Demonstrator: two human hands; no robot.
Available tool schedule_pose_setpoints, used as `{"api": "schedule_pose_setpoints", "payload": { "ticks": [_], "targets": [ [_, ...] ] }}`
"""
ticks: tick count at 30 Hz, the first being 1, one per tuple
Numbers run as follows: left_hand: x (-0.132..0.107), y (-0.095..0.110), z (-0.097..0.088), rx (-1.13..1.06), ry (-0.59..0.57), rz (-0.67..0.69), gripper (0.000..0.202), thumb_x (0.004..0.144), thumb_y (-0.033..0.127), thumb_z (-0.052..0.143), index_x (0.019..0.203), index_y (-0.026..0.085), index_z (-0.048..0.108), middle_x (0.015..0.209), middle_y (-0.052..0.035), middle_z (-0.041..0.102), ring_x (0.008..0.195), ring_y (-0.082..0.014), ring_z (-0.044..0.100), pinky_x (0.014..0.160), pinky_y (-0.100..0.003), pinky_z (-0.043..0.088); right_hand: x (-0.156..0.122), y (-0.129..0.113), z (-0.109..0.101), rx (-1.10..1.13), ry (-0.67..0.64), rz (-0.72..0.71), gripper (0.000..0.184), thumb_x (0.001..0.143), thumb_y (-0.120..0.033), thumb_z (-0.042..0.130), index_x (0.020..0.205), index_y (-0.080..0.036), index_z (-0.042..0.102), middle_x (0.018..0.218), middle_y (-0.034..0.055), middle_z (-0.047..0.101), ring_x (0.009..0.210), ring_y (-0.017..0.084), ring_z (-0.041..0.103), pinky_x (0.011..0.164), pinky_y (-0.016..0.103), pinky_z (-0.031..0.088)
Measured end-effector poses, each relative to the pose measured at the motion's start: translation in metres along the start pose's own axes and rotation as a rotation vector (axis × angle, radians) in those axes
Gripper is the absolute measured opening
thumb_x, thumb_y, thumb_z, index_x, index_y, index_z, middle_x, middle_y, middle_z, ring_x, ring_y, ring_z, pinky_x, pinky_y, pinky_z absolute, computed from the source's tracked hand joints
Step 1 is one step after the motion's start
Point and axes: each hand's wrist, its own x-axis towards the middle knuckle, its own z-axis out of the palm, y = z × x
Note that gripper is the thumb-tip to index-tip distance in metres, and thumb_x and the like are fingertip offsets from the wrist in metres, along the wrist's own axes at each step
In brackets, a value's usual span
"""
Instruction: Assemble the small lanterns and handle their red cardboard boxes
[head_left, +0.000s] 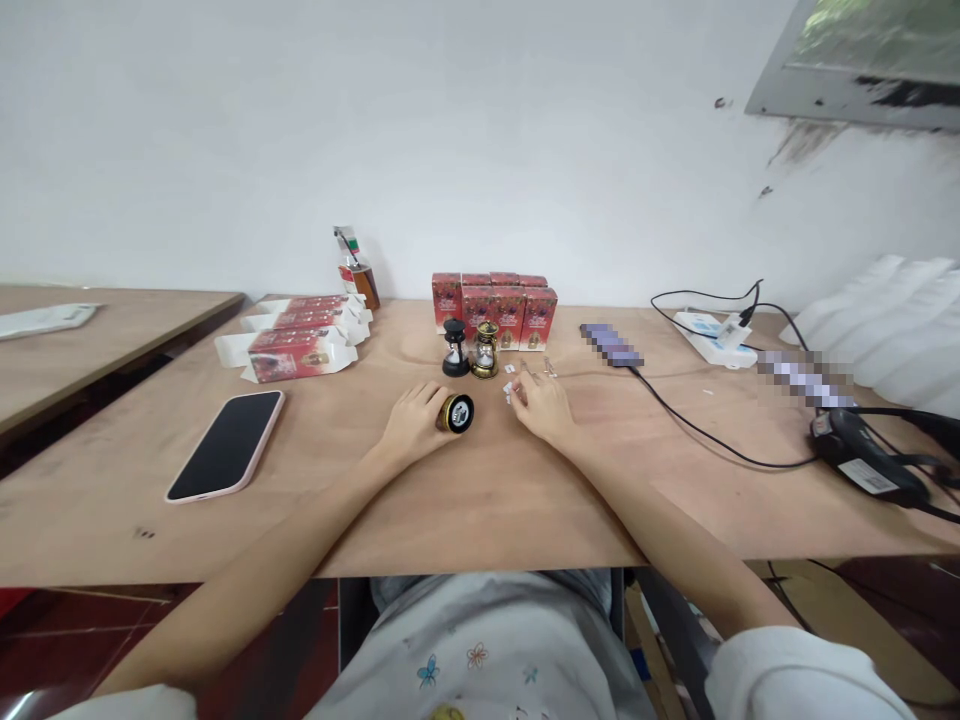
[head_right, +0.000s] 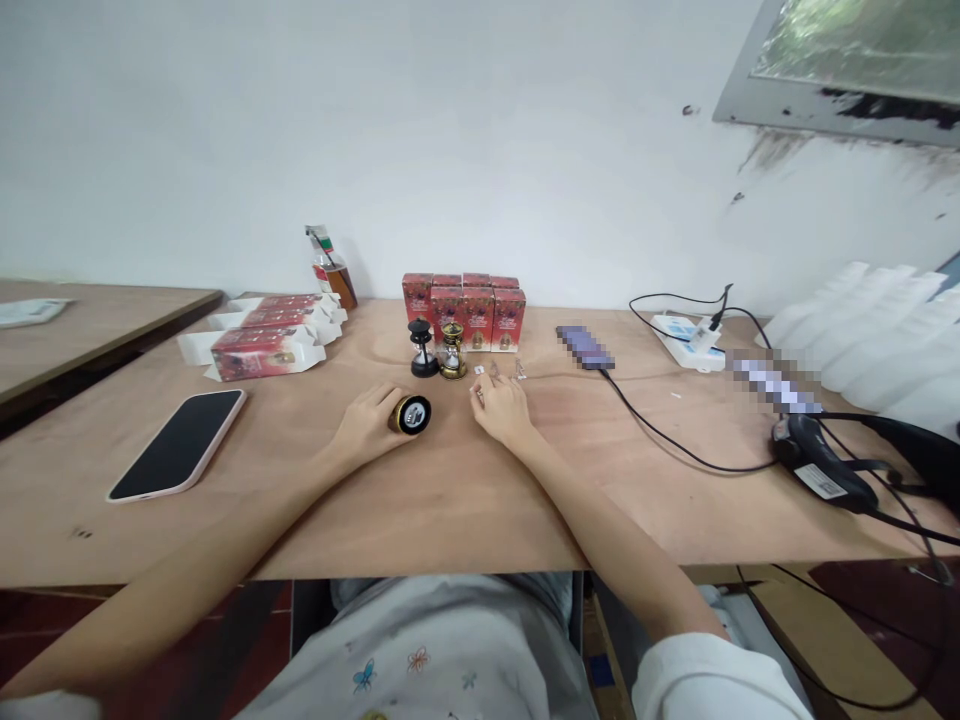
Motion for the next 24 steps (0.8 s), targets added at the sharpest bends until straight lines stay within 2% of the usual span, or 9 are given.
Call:
{"api": "schedule_pose_setpoints", "payload": {
  "ticks": [4,9,15,24],
  "targets": [
    [0.000,0.000,0.001,0.002,0.004,0.014,0.030,0.074,0.037,0.061,0.096,0.018,0.053,0.095,-0.0080,0.060,0.086,-0.0227,0.056,0.073,-0.032,0.044,-0.011,-0.026,0.000,0.178,0.054,-0.140,0.018,0.088,-0.030,0.046,0.079,-0.020,0.059,0.063,0.0027,0.056,0.064,0.018,0.052,0.068,0.030,0.038],
    [-0.001,0.002,0.004,-0.004,0.023,0.049,0.030,0.077,0.043,0.058,0.095,0.019,0.055,0.094,-0.0082,0.060,0.084,-0.0218,0.056,0.073,-0.032,0.044,-0.022,-0.051,0.005,0.245,0.024,-0.259,0.020,0.089,-0.032,0.047,0.082,-0.021,0.062,0.061,0.0012,0.057,0.060,0.015,0.050,0.065,0.028,0.038],
    [-0.001,0.005,0.004,0.035,-0.006,0.091,0.031,0.077,0.043,0.058,0.096,0.018,0.055,0.096,-0.0092,0.061,0.085,-0.0228,0.056,0.074,-0.033,0.042,-0.024,-0.052,0.009,0.314,-0.005,-0.222,0.014,0.086,-0.031,0.054,0.081,-0.020,0.062,0.060,-0.0008,0.056,0.057,0.013,0.049,0.061,0.025,0.038],
    [-0.003,0.006,0.007,0.079,-0.029,0.153,0.034,0.080,0.045,0.053,0.098,0.017,0.056,0.097,-0.0096,0.062,0.088,-0.0243,0.055,0.074,-0.035,0.040,-0.022,-0.049,0.006,0.457,-0.143,-0.181,0.011,0.083,-0.029,0.057,0.077,-0.020,0.060,0.059,-0.0039,0.049,0.055,0.010,0.046,0.058,0.021,0.036]
  ]
}}
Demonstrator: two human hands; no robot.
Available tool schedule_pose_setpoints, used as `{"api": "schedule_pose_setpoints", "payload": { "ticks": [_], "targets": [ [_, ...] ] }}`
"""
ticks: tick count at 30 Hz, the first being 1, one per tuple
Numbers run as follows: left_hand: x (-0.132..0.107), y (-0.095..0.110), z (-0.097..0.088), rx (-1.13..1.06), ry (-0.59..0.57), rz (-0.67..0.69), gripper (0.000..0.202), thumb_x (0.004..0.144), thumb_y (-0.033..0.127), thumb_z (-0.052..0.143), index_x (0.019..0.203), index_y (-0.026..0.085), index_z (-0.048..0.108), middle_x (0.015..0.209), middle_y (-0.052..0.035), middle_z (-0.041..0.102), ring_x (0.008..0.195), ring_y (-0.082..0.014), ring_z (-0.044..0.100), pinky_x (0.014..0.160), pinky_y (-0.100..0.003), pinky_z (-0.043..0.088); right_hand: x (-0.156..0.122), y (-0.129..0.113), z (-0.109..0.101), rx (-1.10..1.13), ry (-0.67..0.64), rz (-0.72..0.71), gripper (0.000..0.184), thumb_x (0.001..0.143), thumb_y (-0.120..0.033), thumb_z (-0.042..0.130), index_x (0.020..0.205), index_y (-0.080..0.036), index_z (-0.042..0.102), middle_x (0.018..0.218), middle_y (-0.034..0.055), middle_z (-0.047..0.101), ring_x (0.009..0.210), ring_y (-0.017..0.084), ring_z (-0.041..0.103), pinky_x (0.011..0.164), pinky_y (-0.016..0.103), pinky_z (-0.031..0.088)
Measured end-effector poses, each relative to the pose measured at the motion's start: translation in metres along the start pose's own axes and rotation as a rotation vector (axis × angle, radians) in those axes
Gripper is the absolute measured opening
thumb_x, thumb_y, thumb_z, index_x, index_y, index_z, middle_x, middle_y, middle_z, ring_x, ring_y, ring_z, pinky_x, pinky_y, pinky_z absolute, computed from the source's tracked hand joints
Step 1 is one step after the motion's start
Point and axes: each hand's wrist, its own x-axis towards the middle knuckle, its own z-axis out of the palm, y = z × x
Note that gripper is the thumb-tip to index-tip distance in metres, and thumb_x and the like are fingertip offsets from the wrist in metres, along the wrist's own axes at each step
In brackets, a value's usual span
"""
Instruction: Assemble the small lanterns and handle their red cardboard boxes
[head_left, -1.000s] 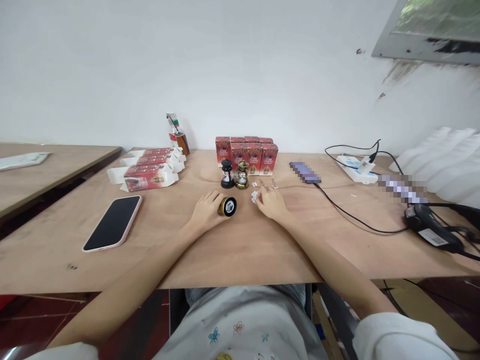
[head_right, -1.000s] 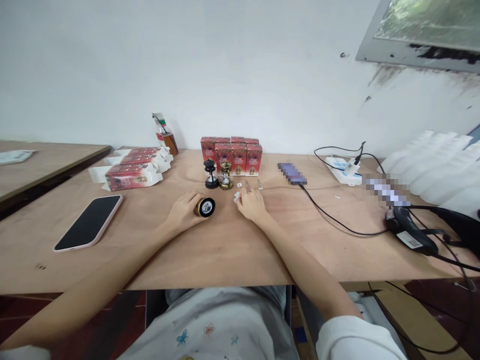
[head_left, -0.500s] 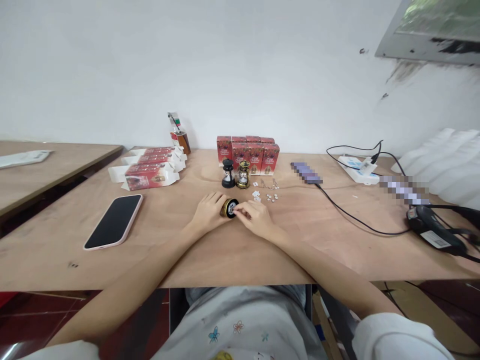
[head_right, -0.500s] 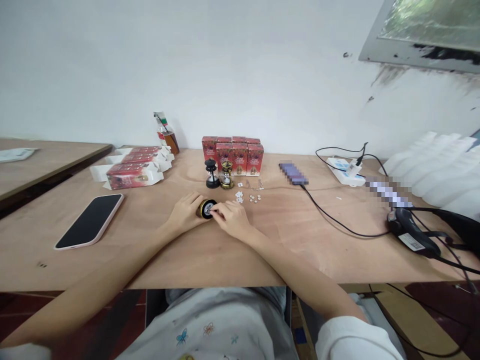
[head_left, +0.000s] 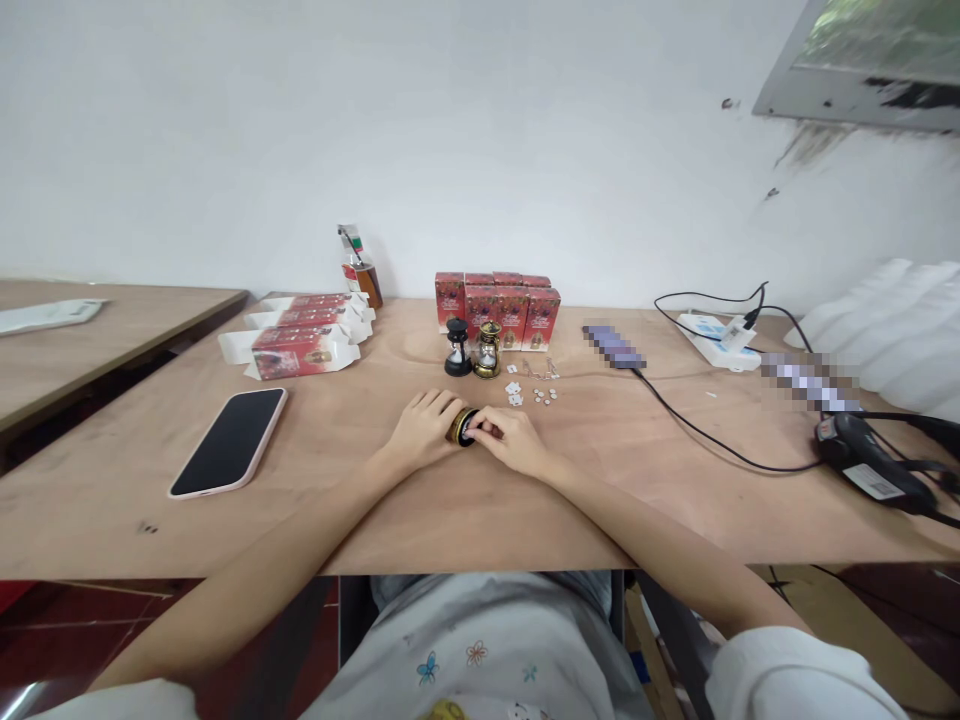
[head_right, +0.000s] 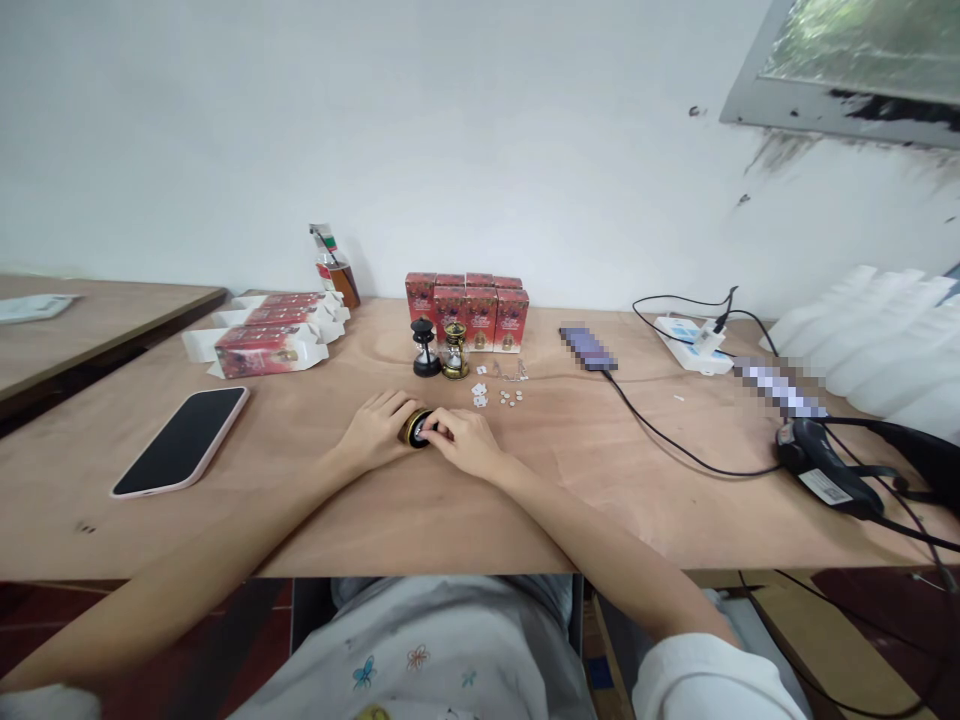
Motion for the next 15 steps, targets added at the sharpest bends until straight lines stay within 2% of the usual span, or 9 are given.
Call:
{"api": "schedule_pose_setpoints", "payload": {
  "ticks": [15],
  "targets": [
    [-0.0005,0.0003,0.0003,-0.043,0.033,0.007,0.033,0.081,0.045,0.053,0.098,0.017,0.056,0.098,-0.0090,0.062,0.088,-0.0225,0.055,0.074,-0.033,0.040,-0.0001,-0.0020,-0.0038,-0.056,-0.056,-0.041,0.009,0.086,-0.027,0.054,0.080,-0.020,0.056,0.063,-0.0033,0.053,0.059,0.010,0.047,0.062,0.021,0.035]
  ]
}}
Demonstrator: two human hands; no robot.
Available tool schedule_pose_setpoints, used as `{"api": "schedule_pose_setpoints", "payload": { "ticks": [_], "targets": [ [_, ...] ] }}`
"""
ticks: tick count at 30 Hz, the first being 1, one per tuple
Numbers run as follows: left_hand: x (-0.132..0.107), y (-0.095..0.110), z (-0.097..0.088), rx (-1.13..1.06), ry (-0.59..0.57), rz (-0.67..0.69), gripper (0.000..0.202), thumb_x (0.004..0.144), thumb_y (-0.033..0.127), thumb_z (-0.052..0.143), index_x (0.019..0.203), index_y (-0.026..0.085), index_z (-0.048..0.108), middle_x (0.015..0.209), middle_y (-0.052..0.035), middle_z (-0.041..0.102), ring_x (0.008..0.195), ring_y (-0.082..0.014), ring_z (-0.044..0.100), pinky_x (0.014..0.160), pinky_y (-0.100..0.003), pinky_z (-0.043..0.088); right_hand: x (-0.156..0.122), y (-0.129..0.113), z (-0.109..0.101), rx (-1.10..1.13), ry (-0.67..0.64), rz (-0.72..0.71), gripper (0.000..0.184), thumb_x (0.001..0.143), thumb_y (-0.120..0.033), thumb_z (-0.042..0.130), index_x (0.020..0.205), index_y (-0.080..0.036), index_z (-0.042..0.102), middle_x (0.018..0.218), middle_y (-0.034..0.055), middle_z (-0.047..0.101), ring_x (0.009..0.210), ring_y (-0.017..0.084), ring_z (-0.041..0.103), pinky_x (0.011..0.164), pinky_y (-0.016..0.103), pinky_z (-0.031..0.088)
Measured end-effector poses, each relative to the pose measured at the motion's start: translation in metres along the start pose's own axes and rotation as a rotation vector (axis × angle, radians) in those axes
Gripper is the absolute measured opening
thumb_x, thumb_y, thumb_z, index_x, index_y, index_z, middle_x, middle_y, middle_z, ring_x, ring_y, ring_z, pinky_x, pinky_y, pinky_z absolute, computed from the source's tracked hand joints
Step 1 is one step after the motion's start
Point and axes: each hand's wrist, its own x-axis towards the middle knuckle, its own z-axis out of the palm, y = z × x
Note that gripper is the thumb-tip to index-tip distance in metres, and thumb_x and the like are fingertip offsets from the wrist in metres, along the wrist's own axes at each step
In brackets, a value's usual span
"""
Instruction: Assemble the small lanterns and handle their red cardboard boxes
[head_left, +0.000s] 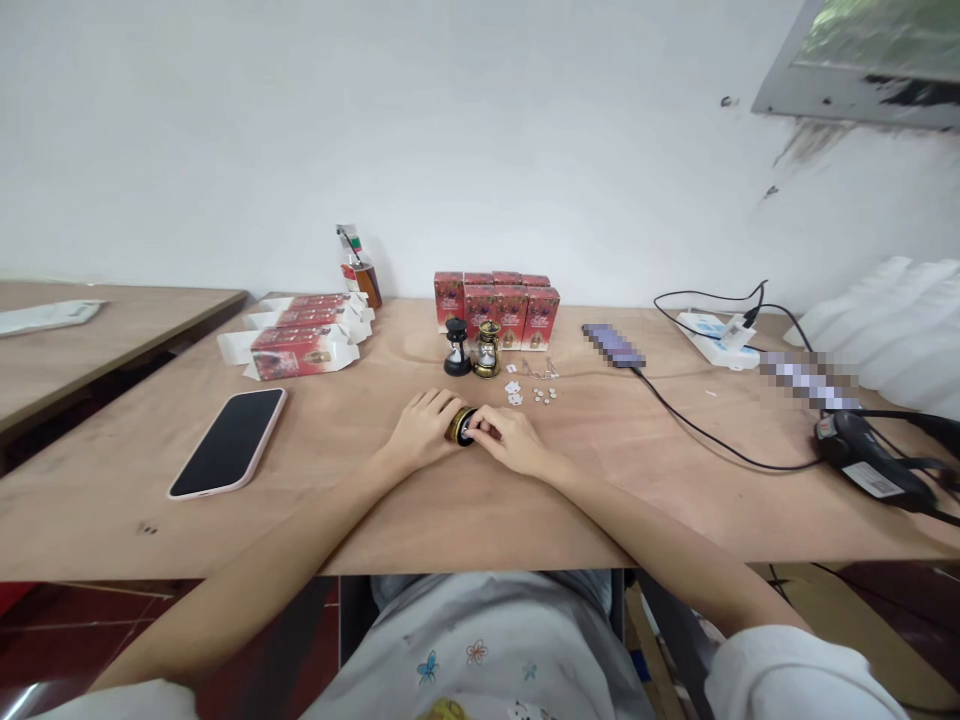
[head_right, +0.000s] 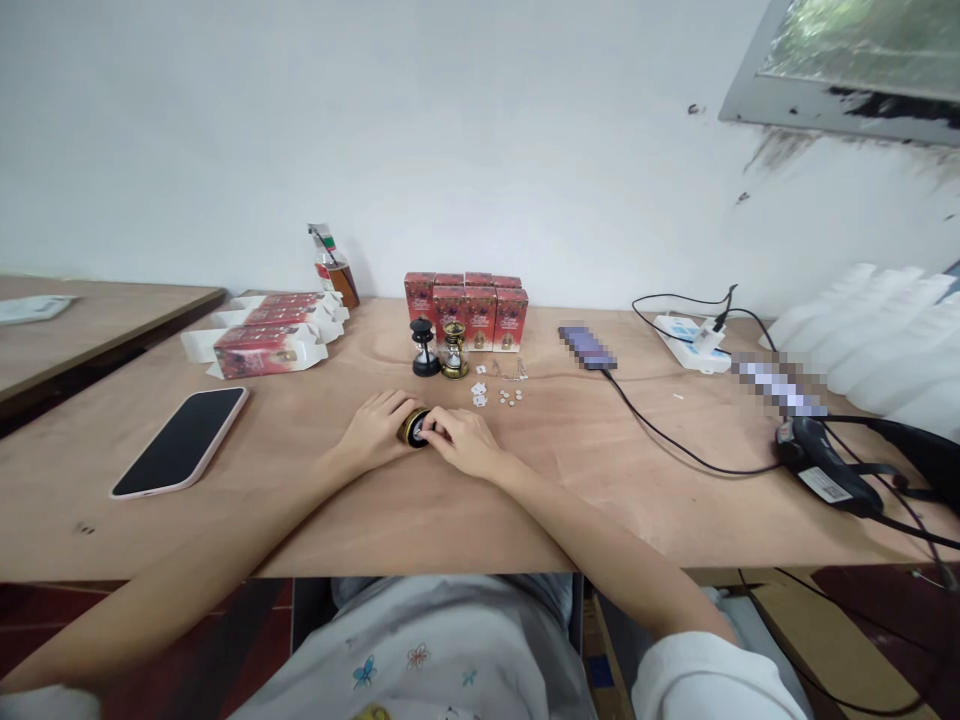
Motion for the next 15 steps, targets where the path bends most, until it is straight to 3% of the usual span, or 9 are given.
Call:
{"api": "schedule_pose_setpoints", "payload": {
  "ticks": [8,15],
  "targets": [
    [0.0004,-0.0007,-0.0002,-0.044,0.034,-0.042,0.031,0.079,0.041,0.057,0.097,0.016,0.055,0.097,-0.0085,0.062,0.086,-0.0217,0.056,0.075,-0.033,0.042,-0.0021,-0.0009,0.0039,-0.030,0.068,0.027,0.011,0.087,-0.030,0.052,0.089,-0.020,0.058,0.067,-0.0014,0.061,0.060,0.011,0.053,0.063,0.021,0.038],
    [0.0012,0.0008,-0.0024,-0.074,0.041,-0.054,0.031,0.078,0.041,0.058,0.096,0.016,0.055,0.097,-0.0086,0.062,0.087,-0.0221,0.057,0.075,-0.033,0.043,-0.0027,-0.0006,0.0071,-0.034,0.148,-0.013,0.016,0.087,-0.031,0.052,0.083,-0.020,0.062,0.068,0.0006,0.064,0.060,0.012,0.056,0.063,0.022,0.040]
  ]
}}
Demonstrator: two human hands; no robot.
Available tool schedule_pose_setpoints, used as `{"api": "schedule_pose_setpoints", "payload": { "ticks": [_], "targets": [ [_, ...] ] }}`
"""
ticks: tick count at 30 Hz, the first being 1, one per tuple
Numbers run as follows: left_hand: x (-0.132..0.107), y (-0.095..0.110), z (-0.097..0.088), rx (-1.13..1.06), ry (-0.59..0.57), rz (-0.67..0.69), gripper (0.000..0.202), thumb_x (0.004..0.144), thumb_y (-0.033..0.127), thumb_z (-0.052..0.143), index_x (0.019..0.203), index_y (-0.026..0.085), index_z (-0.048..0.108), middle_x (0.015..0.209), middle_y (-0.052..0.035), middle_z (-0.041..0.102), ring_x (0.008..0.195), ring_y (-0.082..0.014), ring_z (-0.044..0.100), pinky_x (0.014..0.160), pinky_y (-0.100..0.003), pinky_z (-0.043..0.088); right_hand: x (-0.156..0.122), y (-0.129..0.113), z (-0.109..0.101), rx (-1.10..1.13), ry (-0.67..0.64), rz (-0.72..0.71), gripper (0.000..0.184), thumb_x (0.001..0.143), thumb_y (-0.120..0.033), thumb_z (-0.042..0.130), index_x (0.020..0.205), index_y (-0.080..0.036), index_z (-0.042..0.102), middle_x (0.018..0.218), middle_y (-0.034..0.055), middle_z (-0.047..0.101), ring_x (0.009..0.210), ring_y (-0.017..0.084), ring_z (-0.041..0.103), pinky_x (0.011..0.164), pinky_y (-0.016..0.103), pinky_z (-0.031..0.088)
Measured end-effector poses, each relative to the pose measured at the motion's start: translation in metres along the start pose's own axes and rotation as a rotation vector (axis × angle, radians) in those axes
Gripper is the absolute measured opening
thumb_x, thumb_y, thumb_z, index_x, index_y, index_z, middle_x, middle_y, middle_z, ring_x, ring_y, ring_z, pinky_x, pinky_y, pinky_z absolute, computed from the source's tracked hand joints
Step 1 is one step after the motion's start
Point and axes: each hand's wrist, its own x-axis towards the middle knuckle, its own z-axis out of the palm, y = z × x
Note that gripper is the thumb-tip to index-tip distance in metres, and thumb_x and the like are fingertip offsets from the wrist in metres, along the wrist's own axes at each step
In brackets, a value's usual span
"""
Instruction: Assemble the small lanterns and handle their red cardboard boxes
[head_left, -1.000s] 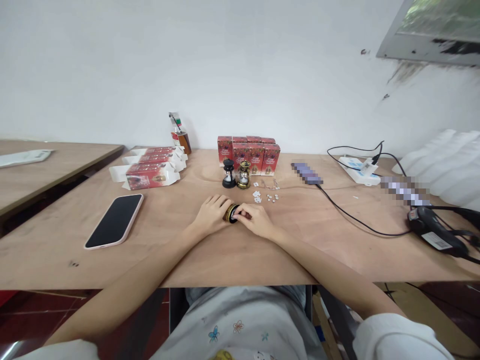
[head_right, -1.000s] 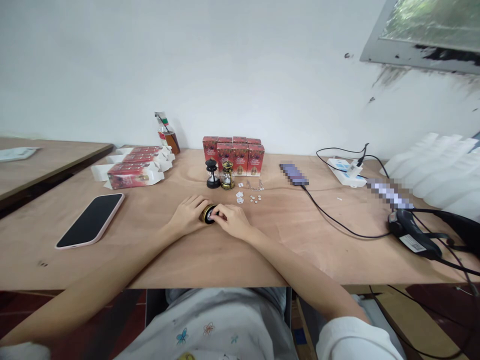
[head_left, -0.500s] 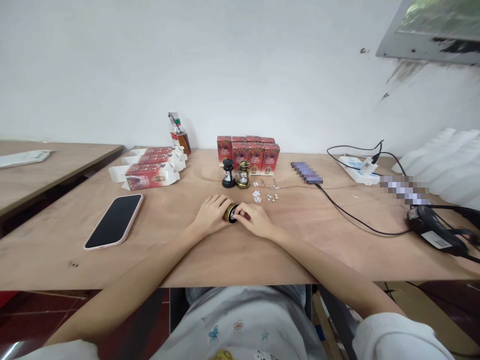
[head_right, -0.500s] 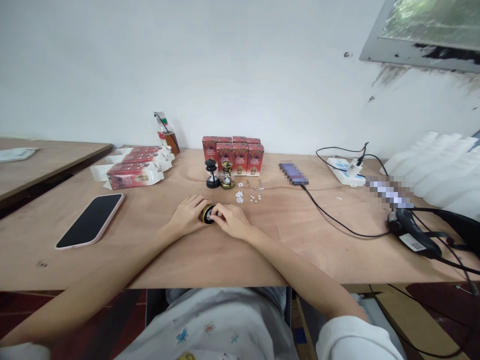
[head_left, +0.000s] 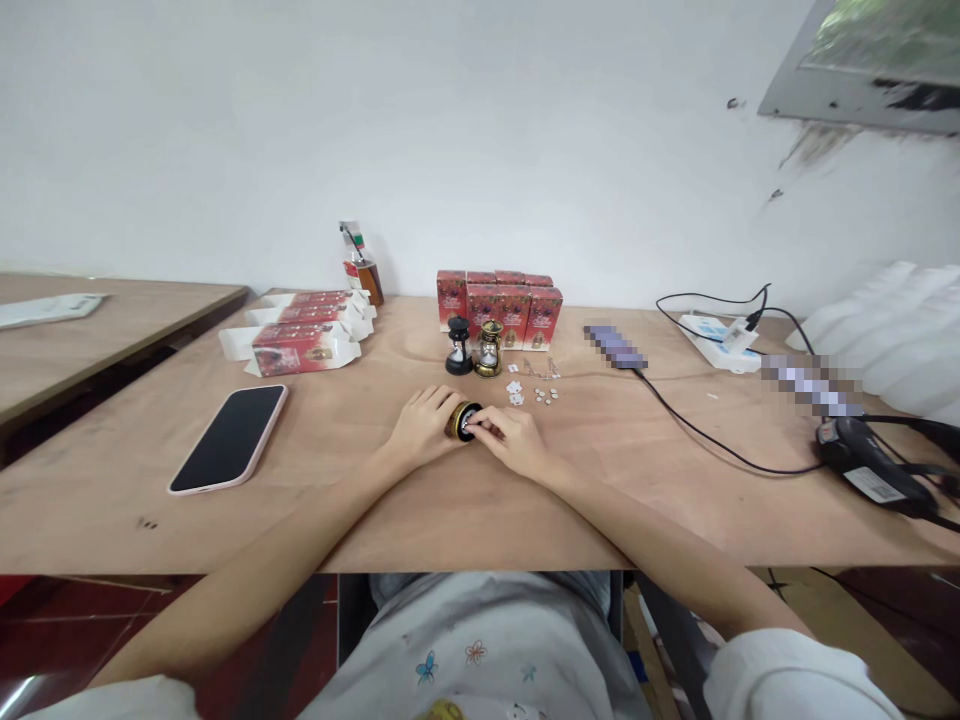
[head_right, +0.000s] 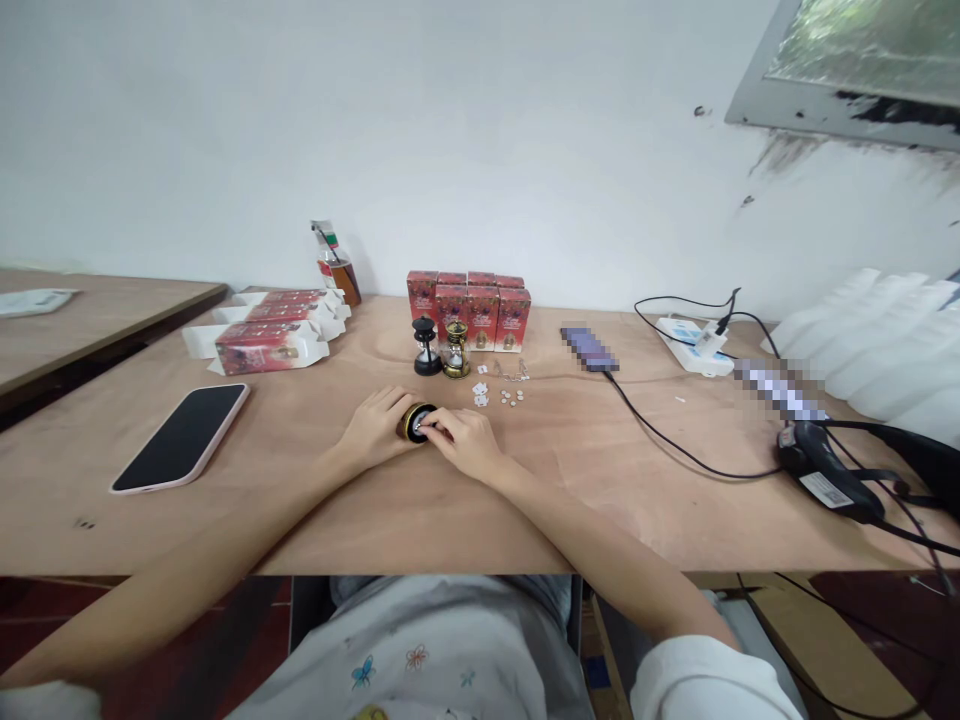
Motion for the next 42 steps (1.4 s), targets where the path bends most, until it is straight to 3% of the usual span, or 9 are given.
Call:
{"api": "schedule_pose_setpoints", "payload": {
  "ticks": [8,15,19,21,24,28,31,35,42],
  "targets": [
    [0.000,0.002,0.000,-0.062,0.025,-0.035,0.032,0.078,0.044,0.057,0.096,0.017,0.055,0.096,-0.0083,0.062,0.087,-0.0216,0.057,0.076,-0.033,0.045,0.002,-0.001,-0.002,0.097,0.017,0.020,0.016,0.088,-0.031,0.050,0.082,-0.021,0.061,0.068,-0.0005,0.063,0.061,0.012,0.056,0.062,0.022,0.041],
    [0.001,0.001,0.000,-0.072,0.048,-0.056,0.034,0.077,0.046,0.059,0.094,0.017,0.054,0.091,-0.0077,0.061,0.082,-0.0212,0.057,0.073,-0.032,0.045,0.000,0.001,-0.001,0.072,0.074,-0.054,0.012,0.089,-0.027,0.048,0.086,-0.021,0.058,0.072,0.0008,0.062,0.065,0.012,0.056,0.064,0.024,0.043],
    [0.001,0.000,0.000,-0.066,0.086,-0.080,0.030,0.077,0.042,0.058,0.092,0.017,0.053,0.088,-0.0070,0.061,0.080,-0.0209,0.057,0.070,-0.031,0.046,0.002,-0.005,-0.004,0.151,0.180,-0.048,0.009,0.088,-0.024,0.048,0.085,-0.020,0.054,0.090,0.0064,0.061,0.084,0.015,0.057,0.075,0.028,0.047],
    [0.001,-0.001,-0.001,-0.064,0.093,-0.086,0.029,0.076,0.038,0.060,0.094,0.017,0.053,0.089,-0.0065,0.061,0.082,-0.0210,0.057,0.070,-0.030,0.046,0.004,-0.007,-0.004,0.241,0.246,0.048,0.008,0.086,-0.023,0.048,0.080,-0.020,0.051,0.097,0.0079,0.060,0.091,0.016,0.057,0.080,0.031,0.047],
    [0.000,-0.005,-0.002,-0.050,0.102,-0.108,0.030,0.072,0.035,0.063,0.095,0.017,0.053,0.089,-0.0058,0.062,0.083,-0.0210,0.058,0.070,-0.029,0.046,0.007,-0.003,0.001,0.497,0.250,0.300,0.011,0.081,-0.023,0.050,0.073,-0.021,0.044,0.089,0.0043,0.061,0.082,0.013,0.059,0.075,0.030,0.051],
    [-0.001,-0.010,-0.003,-0.007,0.119,-0.142,0.031,0.073,0.039,0.062,0.093,0.018,0.053,0.087,-0.0054,0.062,0.081,-0.0207,0.058,0.068,-0.029,0.045,0.012,0.003,0.004,0.841,-0.044,0.665,0.010,0.071,-0.015,0.056,0.071,-0.019,0.046,0.066,-0.0025,0.059,0.057,0.009,0.057,0.056,0.023,0.050],
    [-0.001,-0.010,-0.003,0.039,0.106,-0.110,0.033,0.075,0.042,0.060,0.095,0.017,0.054,0.089,-0.0070,0.062,0.083,-0.0216,0.059,0.069,-0.030,0.045,0.015,0.001,-0.002,1.042,-0.265,0.886,0.007,0.070,-0.009,0.056,0.074,-0.015,0.057,0.059,-0.0026,0.059,0.051,0.006,0.055,0.051,0.018,0.047],
    [0.001,-0.007,-0.005,0.172,0.080,0.013,0.029,0.078,0.037,0.057,0.099,0.017,0.057,0.097,-0.0107,0.064,0.088,-0.0240,0.058,0.074,-0.034,0.045,0.016,-0.006,-0.008,1.229,-0.444,1.062,0.013,0.077,-0.007,0.052,0.074,-0.010,0.065,0.059,0.0013,0.061,0.051,0.005,0.055,0.051,0.014,0.046],
    [0.002,-0.004,-0.008,0.319,0.127,0.195,0.027,0.088,0.014,0.040,0.104,0.023,0.060,0.112,-0.0081,0.064,0.106,-0.0221,0.057,0.088,-0.040,0.044,0.016,-0.014,-0.006,1.313,-0.419,1.215,0.036,0.089,-0.013,0.034,0.070,-0.008,0.064,0.065,0.0087,0.065,0.061,0.010,0.062,0.064,0.020,0.053]
  ]
}}
